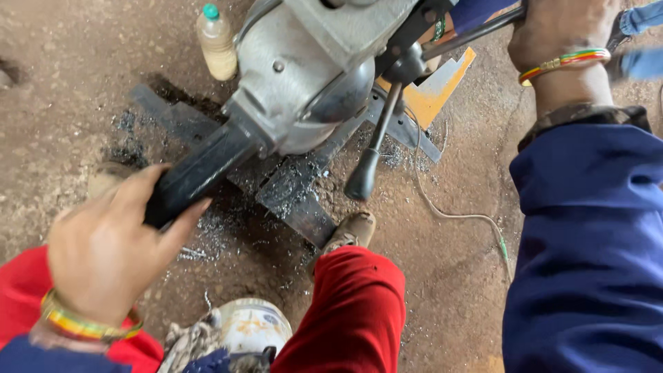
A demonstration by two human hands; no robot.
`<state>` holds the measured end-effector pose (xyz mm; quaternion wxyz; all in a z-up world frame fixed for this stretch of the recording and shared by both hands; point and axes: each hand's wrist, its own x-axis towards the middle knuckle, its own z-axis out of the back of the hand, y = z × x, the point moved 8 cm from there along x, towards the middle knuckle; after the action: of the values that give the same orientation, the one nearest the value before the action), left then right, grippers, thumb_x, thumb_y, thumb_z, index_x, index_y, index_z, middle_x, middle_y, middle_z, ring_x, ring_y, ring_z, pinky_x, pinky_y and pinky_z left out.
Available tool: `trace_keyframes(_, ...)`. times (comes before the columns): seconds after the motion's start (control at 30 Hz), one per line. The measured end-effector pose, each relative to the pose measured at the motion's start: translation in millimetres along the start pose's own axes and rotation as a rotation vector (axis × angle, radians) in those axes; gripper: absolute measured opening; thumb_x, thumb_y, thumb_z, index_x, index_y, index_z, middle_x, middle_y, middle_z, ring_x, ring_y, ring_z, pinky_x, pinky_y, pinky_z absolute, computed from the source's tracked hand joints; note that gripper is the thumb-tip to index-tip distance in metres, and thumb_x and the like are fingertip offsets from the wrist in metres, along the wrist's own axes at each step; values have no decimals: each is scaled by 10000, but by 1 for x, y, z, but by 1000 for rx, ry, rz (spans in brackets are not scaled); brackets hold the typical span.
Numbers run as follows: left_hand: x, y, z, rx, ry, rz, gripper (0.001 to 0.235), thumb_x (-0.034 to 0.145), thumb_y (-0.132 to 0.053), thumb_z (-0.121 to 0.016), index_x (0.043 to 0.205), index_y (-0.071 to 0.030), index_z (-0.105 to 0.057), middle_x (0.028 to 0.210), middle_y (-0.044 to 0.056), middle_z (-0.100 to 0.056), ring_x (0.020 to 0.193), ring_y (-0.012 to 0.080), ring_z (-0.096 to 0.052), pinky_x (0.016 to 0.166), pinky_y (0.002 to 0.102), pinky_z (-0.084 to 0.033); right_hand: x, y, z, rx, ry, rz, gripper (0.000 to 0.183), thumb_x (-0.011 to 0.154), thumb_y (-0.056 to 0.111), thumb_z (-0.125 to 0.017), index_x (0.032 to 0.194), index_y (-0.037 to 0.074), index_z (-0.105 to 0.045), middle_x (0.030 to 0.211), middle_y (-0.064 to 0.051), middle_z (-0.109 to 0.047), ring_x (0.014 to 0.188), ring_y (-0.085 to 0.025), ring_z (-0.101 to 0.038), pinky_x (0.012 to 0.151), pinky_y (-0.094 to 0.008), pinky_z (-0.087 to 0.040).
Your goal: The person uses a magnetic drill to make a hole in a metal beam, holding the handles and applying liquid to the drill bit during the process.
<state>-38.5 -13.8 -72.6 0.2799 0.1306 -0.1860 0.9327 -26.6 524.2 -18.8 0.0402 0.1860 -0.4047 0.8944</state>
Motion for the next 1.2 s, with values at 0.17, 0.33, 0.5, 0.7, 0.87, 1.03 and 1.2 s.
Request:
trace_keyframes(0.17,20,-7,-3,-62,12,-28,488,892,-489,-799,1167,-88,-752,896,94,-748,679,291,-686,697,423,-549,8,9,68,-156,-191,31,153,742,187,-686,895,193,-699,755,-18,-659,722,-228,-644,623,-384,-459)
trace_keyframes(0.33,30,-19,-5,-54,15,-19,457,906,-474,-782,1156,-96,-734,894,99,-745,731,289,-710,651,432,-526,16,-2,60,23,-19,21,124,843,121,-673,965,135,-690,880,-80,-690,838,-295,-668,756,-448,-466)
trace_keyframes(0.5,26,-35,-8,-46,56,32,466,903,-501,-773,1132,-98,-719,848,104,-730,708,300,-707,603,438,-499,21,-7,56,-163,-157,29,179,692,260,-728,865,214,-720,751,6,-673,746,-217,-680,627,-379,-473)
trace_keyframes(0.7,-8,-87,-13,-41,80,114,535,909,-509,-706,1191,-56,-668,784,82,-710,619,269,-695,591,425,-505,23,-20,27,-189,-137,126,102,786,199,-693,860,263,-721,715,66,-652,710,-142,-648,641,-319,-458)
trace_keyframes(0.87,3,-65,-26,-34,230,58,533,928,-538,-686,1169,-63,-670,745,85,-703,556,269,-691,550,420,-544,21,-18,34,-175,-79,111,49,824,213,-699,842,242,-733,675,49,-652,629,-150,-642,574,-317,-453)
trace_keyframes(1.03,79,10,-11,8,148,-128,501,897,-575,-755,1132,-133,-760,839,109,-753,692,297,-730,619,424,-574,14,-4,54,-208,-81,13,71,748,225,-717,814,250,-722,694,24,-658,674,-176,-664,568,-329,-458)
trace_keyframes(1.2,102,17,8,51,-25,-289,494,906,-559,-789,1132,-120,-779,878,117,-746,746,299,-726,666,394,-576,12,5,47,-189,47,-77,91,723,224,-732,810,196,-738,746,-52,-676,700,-263,-679,571,-391,-461)
